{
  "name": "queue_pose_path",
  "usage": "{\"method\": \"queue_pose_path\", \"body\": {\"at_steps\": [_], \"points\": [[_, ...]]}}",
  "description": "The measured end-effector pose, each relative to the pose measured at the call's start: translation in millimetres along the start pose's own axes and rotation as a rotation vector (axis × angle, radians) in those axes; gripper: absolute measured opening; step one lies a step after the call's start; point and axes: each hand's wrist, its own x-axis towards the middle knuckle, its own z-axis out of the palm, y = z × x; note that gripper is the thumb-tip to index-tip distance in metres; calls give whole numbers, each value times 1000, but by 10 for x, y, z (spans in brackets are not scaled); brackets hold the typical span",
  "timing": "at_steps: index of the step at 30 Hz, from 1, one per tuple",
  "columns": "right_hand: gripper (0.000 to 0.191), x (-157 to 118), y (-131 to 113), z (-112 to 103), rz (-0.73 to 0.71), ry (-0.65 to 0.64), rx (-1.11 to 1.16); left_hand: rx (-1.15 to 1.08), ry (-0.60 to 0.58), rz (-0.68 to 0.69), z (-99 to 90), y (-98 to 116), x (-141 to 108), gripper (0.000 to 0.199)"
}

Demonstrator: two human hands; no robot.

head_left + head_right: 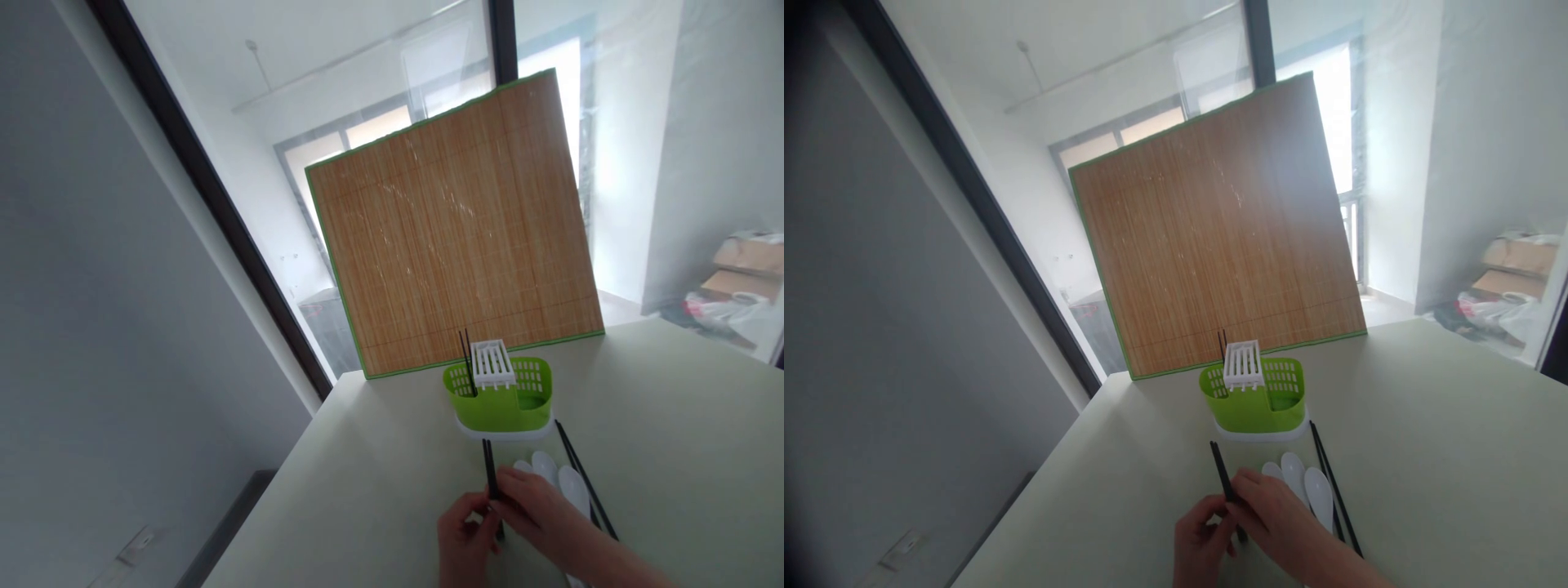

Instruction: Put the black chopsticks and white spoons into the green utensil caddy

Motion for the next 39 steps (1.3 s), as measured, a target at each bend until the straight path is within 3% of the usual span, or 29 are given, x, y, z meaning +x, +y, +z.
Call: {"method": "queue_pose_path", "body": {"at_steps": [9, 14, 16, 19, 23, 25, 28, 34, 39], "points": [[16, 4, -16, -86, 27, -24, 8, 88, -55, 0, 16, 179, 21, 20], [14, 12, -37, -295, 54, 33, 101, 242, -49, 162, -84, 567, 137, 9], [20, -30, 52, -411, 87, 139, 120, 263, 7, 229, -192, 832, 322, 11], [22, -198, 333, -548, 169, 401, 25, 216, 166, 305, -360, 1223, 774, 22], [24, -545, 809, -562, 286, 721, -258, 227, 266, 405, -425, 1487, 1470, 30], [25, -677, 984, -517, 289, 796, -360, 308, 277, 401, -373, 1475, 1733, 31], [24, -742, 1109, -454, 293, 770, -418, 572, 312, 287, -240, 1343, 1954, 29], [22, -659, 1134, -408, 272, 642, -424, 830, 282, 78, -7, 1046, 2034, 18], [23, -658, 1121, -410, 353, 587, -434, 981, 245, 4, 90, 1012, 2046, 17]]}}
